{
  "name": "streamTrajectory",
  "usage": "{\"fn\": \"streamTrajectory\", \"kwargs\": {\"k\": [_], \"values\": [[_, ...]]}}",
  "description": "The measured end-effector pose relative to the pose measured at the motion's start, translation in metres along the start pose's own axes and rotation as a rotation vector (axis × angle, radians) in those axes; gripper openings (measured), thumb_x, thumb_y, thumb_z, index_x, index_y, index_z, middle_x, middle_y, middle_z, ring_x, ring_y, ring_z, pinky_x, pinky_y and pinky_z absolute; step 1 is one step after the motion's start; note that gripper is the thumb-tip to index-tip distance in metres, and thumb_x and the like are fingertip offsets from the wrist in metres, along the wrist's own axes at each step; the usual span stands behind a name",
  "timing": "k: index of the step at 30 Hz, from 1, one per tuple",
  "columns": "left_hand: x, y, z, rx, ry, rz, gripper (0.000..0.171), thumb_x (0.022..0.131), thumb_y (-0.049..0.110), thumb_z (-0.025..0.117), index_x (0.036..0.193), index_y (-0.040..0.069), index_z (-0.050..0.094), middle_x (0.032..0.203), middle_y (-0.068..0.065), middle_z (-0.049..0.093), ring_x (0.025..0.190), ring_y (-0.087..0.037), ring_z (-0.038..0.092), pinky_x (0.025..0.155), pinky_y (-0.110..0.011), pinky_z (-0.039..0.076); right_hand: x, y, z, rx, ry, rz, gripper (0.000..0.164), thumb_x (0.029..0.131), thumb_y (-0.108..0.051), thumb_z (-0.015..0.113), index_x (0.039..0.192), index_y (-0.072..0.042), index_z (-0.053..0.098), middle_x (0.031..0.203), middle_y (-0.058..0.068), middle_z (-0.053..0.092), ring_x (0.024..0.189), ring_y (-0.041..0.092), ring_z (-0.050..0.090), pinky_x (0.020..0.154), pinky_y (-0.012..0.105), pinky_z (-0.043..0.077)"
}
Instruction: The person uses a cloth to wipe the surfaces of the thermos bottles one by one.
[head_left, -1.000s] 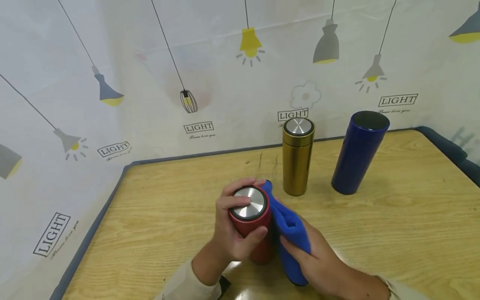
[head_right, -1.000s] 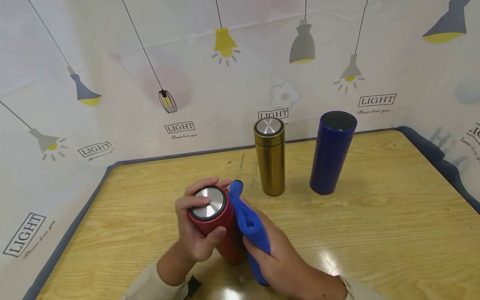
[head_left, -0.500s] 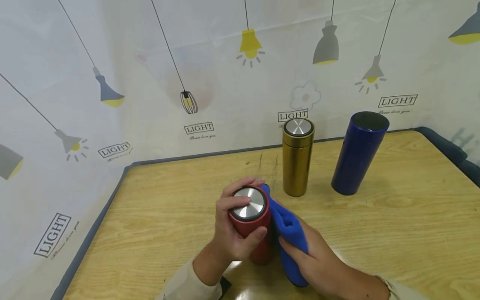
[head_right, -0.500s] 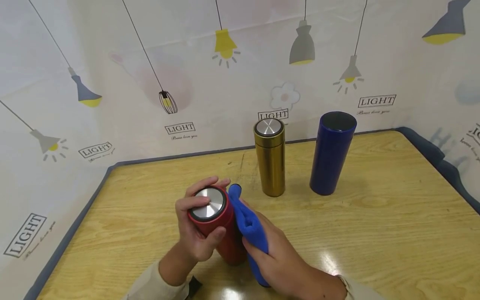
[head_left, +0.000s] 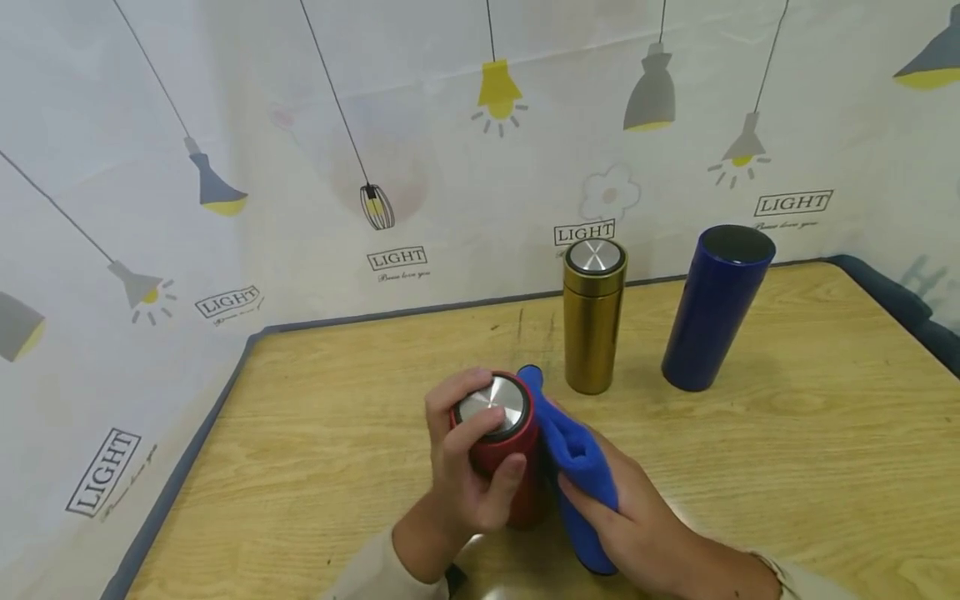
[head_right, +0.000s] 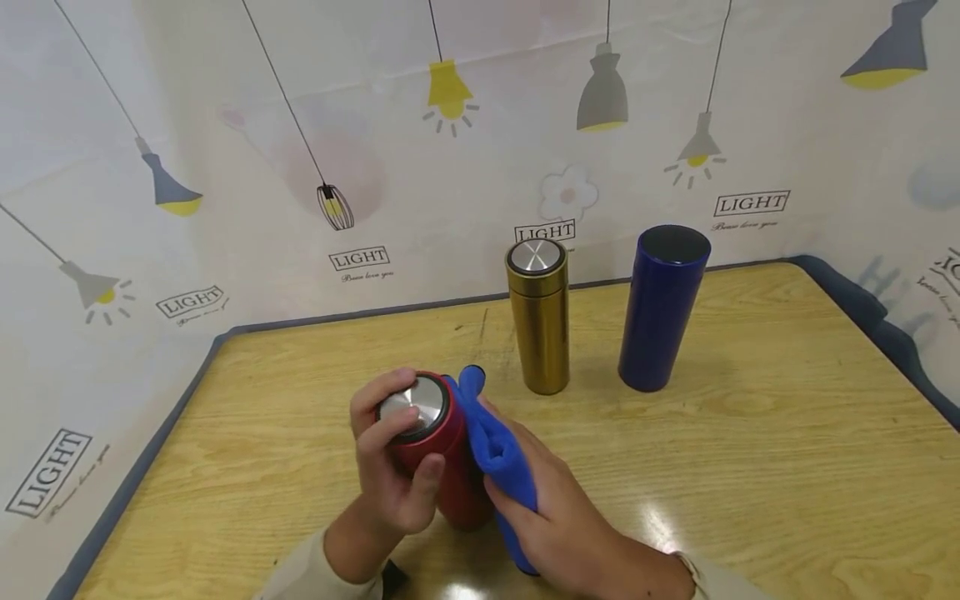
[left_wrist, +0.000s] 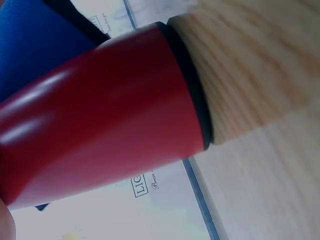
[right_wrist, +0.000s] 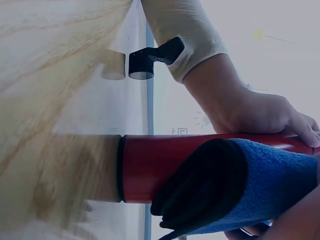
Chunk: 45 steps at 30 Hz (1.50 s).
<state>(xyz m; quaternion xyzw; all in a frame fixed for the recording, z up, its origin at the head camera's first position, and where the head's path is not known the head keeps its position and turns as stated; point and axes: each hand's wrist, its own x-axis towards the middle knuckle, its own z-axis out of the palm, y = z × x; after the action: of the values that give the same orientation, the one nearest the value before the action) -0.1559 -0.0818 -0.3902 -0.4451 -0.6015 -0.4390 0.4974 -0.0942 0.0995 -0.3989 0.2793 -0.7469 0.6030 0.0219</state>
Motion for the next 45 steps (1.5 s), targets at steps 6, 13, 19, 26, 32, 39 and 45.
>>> {"fn": "streamTrajectory", "kwargs": {"k": [6,13,19,26,32,39,45], "values": [[-0.0003,-0.0044,-0.0024,-0.143,-0.042,-0.029,0.039,0.099,0.027,0.051,0.111,-0.01,0.044,0.128,-0.036,0.042,0.112,-0.039,0.056,0.092,-0.041,0.055,-0.0019,-0.004,-0.0024,0.024,-0.005,-0.031,0.066,0.102,0.001,0.046,0.16,-0.022,0.023,0.164,0.001,0.03,0.149,0.007,0.03,0.114,0.012,0.027],[0.0016,-0.0077,-0.0038,-0.212,-0.061,-0.039,0.039,0.101,0.029,0.047,0.114,-0.007,0.043,0.132,-0.035,0.042,0.127,-0.039,0.05,0.098,-0.043,0.052,-0.0013,-0.0002,0.0001,0.014,-0.013,-0.013,0.066,0.102,0.0,0.047,0.16,-0.021,0.022,0.164,0.002,0.029,0.15,0.008,0.029,0.115,0.012,0.026],[0.0006,-0.0076,-0.0047,-0.235,-0.072,-0.049,0.039,0.102,0.029,0.046,0.115,-0.007,0.041,0.134,-0.035,0.041,0.131,-0.038,0.048,0.101,-0.043,0.05,-0.0012,0.0024,0.0023,-0.022,-0.012,-0.022,0.066,0.102,-0.002,0.048,0.159,-0.023,0.023,0.164,0.0,0.03,0.149,0.006,0.03,0.114,0.01,0.024],[0.001,-0.0076,-0.0054,-0.254,-0.081,-0.067,0.037,0.101,0.027,0.046,0.115,-0.006,0.041,0.137,-0.034,0.042,0.132,-0.038,0.048,0.103,-0.043,0.049,-0.004,0.0026,0.0,-0.075,-0.023,-0.094,0.071,0.098,0.006,0.049,0.16,-0.013,0.02,0.165,0.008,0.027,0.151,0.01,0.027,0.117,0.013,0.023],[0.0007,-0.0076,-0.0061,-0.25,-0.072,-0.097,0.04,0.095,0.025,0.06,0.111,-0.006,0.041,0.133,-0.034,0.045,0.13,-0.039,0.052,0.099,-0.044,0.053,-0.0016,0.0016,0.0013,-0.106,-0.027,-0.056,0.068,0.101,-0.001,0.048,0.16,-0.02,0.019,0.164,0.001,0.029,0.15,0.011,0.03,0.116,0.012,0.024],[0.0016,-0.0075,-0.0058,-0.257,-0.075,-0.113,0.043,0.092,0.024,0.066,0.109,-0.006,0.041,0.132,-0.033,0.047,0.13,-0.038,0.053,0.1,-0.044,0.053,-0.0021,0.0008,0.0033,-0.109,0.001,-0.048,0.068,0.101,-0.001,0.049,0.16,-0.022,0.022,0.163,0.0,0.031,0.148,0.009,0.032,0.115,0.012,0.026],[0.0024,-0.0088,-0.0055,-0.268,-0.082,-0.115,0.043,0.094,0.026,0.064,0.11,-0.006,0.04,0.133,-0.032,0.046,0.13,-0.037,0.053,0.1,-0.043,0.053,-0.0021,0.0012,0.0014,-0.075,-0.013,-0.059,0.069,0.1,0.002,0.048,0.16,-0.018,0.02,0.165,0.004,0.028,0.15,0.009,0.028,0.116,0.012,0.023]]}}
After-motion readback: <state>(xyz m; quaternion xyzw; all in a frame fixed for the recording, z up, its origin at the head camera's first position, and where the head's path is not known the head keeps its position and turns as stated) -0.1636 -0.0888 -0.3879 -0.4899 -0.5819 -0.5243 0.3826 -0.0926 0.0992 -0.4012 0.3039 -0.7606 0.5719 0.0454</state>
